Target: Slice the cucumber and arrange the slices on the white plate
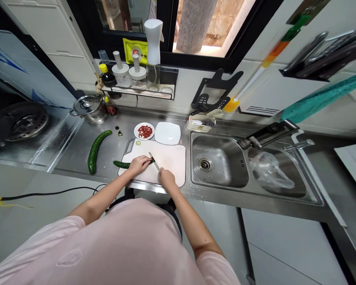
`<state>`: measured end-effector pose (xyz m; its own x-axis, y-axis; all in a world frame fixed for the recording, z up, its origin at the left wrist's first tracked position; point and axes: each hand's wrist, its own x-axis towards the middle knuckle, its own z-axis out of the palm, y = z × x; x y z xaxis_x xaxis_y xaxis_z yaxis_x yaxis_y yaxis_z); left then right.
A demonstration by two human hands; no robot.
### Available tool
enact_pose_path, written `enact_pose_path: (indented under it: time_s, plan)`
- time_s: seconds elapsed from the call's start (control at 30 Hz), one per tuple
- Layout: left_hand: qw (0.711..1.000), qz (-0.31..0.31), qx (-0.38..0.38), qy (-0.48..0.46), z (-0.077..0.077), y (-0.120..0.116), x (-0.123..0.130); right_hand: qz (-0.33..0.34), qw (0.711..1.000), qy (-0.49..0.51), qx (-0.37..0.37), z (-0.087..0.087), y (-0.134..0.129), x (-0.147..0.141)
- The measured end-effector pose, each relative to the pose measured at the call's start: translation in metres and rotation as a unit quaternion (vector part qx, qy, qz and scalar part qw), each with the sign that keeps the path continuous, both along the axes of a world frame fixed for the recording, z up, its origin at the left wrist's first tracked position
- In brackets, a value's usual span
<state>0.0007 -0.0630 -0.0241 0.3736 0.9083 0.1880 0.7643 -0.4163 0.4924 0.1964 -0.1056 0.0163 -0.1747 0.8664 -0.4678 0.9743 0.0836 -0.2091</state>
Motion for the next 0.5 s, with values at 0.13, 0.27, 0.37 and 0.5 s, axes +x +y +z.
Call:
enact_pose_path:
  time_s: [0.13, 0.27, 0.37, 0.5]
  plan:
    - [1.0, 0.003, -0.001, 0.019, 0.001, -0.001, 0.0, 0.006, 0.999, -0.016, 0.028, 0.001, -0.003, 0.006]
    - [1.0, 0.008, 0.0, 0.027, 0.003, -0.003, -0.001, -0.003, 0.997, -0.045, 0.055, 0.002, -0.003, 0.013]
    - [0.999, 0.024, 0.005, 0.03, 0.004, -0.006, -0.004, -0.02, 0.995, -0.058, 0.073, 0.005, -0.002, 0.018]
    - [0.999, 0.051, 0.006, 0.003, 0.007, -0.008, -0.009, -0.042, 0.992, -0.059, 0.101, 0.009, -0.004, 0.021]
